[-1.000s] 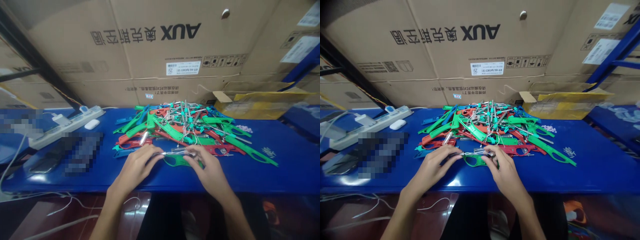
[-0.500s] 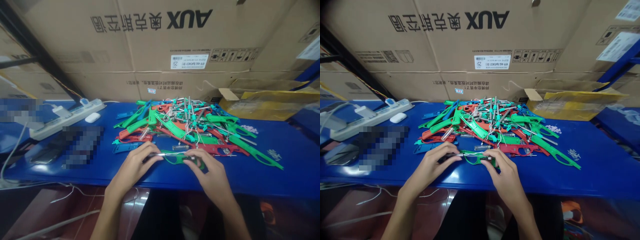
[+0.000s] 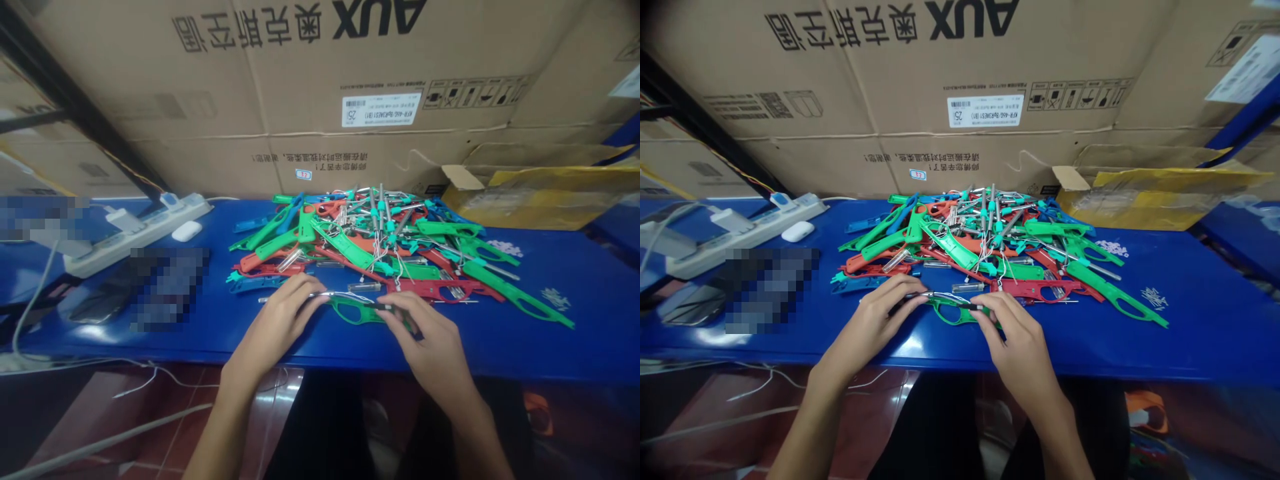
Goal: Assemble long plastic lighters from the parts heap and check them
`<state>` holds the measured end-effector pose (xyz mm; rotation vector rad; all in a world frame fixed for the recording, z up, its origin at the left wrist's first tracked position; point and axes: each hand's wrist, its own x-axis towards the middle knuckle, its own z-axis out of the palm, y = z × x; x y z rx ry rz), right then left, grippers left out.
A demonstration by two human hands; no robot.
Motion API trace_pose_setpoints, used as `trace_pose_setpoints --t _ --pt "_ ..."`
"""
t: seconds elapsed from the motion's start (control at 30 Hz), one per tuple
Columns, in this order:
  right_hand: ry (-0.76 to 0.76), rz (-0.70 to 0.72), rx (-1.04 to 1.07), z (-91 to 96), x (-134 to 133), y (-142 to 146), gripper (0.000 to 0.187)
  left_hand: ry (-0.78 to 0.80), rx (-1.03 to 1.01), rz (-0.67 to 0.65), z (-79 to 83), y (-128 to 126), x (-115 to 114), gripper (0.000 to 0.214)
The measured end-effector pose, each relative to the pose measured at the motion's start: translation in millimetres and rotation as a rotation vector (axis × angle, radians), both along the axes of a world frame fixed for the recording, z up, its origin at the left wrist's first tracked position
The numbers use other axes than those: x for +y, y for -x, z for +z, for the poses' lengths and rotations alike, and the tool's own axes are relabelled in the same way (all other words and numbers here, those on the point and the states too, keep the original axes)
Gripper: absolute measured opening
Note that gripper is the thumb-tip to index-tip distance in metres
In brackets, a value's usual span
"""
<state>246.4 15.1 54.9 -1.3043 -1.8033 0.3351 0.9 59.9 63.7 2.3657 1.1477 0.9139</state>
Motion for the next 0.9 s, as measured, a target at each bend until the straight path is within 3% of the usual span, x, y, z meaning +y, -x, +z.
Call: trace_pose_setpoints --t 0.17,0.33,0.43,0.57,0.9 --pt "0.014 0.002 0.054 1.8 -1.9 -1.9 0.008 0.032 -0.013 -0.008 2.9 0.4 -1.0 0.019" --pt "0.087 -0.096 0.123 0.9 -1.5 -1.6 0.011 0.097 0.001 -0.025 1.9 1.8 -1.5 0.022" --pt "0.101 -0.119 0.127 -0.9 -1.6 0.1 0.011 0.107 0.030 0.027 0.3 1.5 -2.7 0.025" --pt "0.071 -0.100 0.090 -1.8 -2.5 3.2 0.018 0.082 0.074 0.048 -0.5 0.2 -3.4 0.027" --pt "-0.035 -0.006 -0.046 -5.9 -2.6 0.3 0.013 0.022 0.035 0.024 2.0 0.8 -1.4 0.019"
